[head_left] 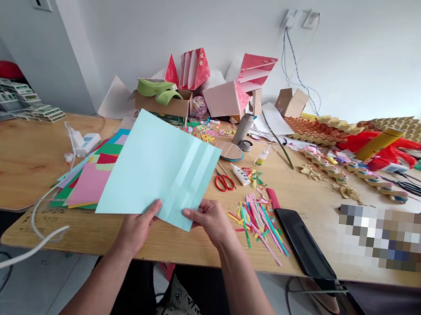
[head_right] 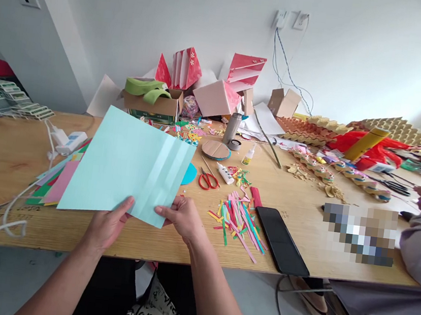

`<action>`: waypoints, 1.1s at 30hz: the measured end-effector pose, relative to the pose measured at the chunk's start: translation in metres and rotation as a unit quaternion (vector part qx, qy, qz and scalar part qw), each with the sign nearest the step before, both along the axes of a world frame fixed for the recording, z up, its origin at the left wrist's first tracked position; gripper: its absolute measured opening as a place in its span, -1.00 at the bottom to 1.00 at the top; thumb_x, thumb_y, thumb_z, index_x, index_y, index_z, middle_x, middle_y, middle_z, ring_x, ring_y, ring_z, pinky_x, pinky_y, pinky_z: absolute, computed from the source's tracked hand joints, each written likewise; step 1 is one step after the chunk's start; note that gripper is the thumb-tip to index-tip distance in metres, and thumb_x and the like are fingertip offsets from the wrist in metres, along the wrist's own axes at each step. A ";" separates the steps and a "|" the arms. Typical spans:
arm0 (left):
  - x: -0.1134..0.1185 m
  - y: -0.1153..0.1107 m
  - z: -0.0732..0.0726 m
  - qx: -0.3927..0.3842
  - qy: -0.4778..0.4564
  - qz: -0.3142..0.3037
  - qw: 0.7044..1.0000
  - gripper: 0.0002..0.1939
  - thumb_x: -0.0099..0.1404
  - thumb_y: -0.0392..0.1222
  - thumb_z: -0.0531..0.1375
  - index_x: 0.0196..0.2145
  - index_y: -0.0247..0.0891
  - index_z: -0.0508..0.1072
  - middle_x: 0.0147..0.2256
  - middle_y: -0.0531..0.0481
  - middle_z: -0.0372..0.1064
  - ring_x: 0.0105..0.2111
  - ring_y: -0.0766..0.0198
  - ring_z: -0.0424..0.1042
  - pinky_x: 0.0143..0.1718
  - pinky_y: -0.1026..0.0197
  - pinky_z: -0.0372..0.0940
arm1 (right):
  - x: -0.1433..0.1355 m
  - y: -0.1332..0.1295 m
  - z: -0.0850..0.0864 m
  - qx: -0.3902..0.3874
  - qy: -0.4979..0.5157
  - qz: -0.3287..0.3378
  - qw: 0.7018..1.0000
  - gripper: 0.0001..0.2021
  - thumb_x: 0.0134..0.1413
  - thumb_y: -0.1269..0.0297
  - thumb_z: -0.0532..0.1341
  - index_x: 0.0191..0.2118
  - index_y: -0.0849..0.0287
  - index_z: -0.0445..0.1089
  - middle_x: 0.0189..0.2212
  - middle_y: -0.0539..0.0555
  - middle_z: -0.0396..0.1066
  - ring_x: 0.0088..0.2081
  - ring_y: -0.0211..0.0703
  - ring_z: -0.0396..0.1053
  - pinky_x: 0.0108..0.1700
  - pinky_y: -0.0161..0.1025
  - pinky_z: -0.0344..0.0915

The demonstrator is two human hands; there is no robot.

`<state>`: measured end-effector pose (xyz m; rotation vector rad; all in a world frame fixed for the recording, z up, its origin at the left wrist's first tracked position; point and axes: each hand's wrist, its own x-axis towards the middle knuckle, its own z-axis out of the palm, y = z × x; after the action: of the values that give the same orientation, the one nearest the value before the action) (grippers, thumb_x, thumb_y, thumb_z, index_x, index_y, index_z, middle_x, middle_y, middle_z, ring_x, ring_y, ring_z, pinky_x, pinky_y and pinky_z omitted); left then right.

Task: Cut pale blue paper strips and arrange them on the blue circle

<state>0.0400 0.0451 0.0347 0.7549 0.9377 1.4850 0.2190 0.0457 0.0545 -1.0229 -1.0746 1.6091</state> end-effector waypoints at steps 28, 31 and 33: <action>-0.014 -0.004 -0.021 -0.015 0.139 -0.040 0.989 -0.50 0.01 -0.19 0.43 -0.05 -0.16 0.51 -0.03 -0.11 0.49 0.22 -0.05 0.21 0.32 -0.02 -0.04 | 0.081 0.101 0.084 0.173 -0.260 0.000 0.950 -0.78 -0.27 0.13 0.45 -0.50 0.18 0.58 -0.53 0.01 0.54 -0.49 -0.19 0.44 -0.41 -0.28 0.34; -0.021 0.003 -0.024 -0.014 0.131 0.006 0.991 -0.55 0.05 -0.14 0.41 -0.07 -0.17 0.52 0.02 -0.09 0.47 0.21 -0.01 0.23 0.31 -0.02 -0.03 | 0.092 0.111 0.071 0.193 -0.423 -0.104 0.879 -0.78 0.00 0.11 0.32 -0.38 0.16 0.58 -0.42 0.05 0.58 -0.41 -0.19 0.49 -0.30 -0.27 0.37; -0.024 0.007 -0.022 -0.012 0.114 0.039 0.993 -0.56 0.06 -0.13 0.41 -0.08 -0.18 0.52 0.05 -0.08 0.44 0.22 0.01 0.22 0.32 -0.01 -0.04 | 0.098 0.116 0.058 0.163 -0.513 -0.139 0.831 -0.81 0.07 0.20 0.28 -0.43 0.20 0.56 -0.40 0.12 0.58 -0.33 -0.10 0.51 -0.25 -0.24 0.36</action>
<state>0.0162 0.0520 0.0130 0.8917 1.1673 1.4738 0.3168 0.1620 0.1129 -1.7550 -1.7031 0.5122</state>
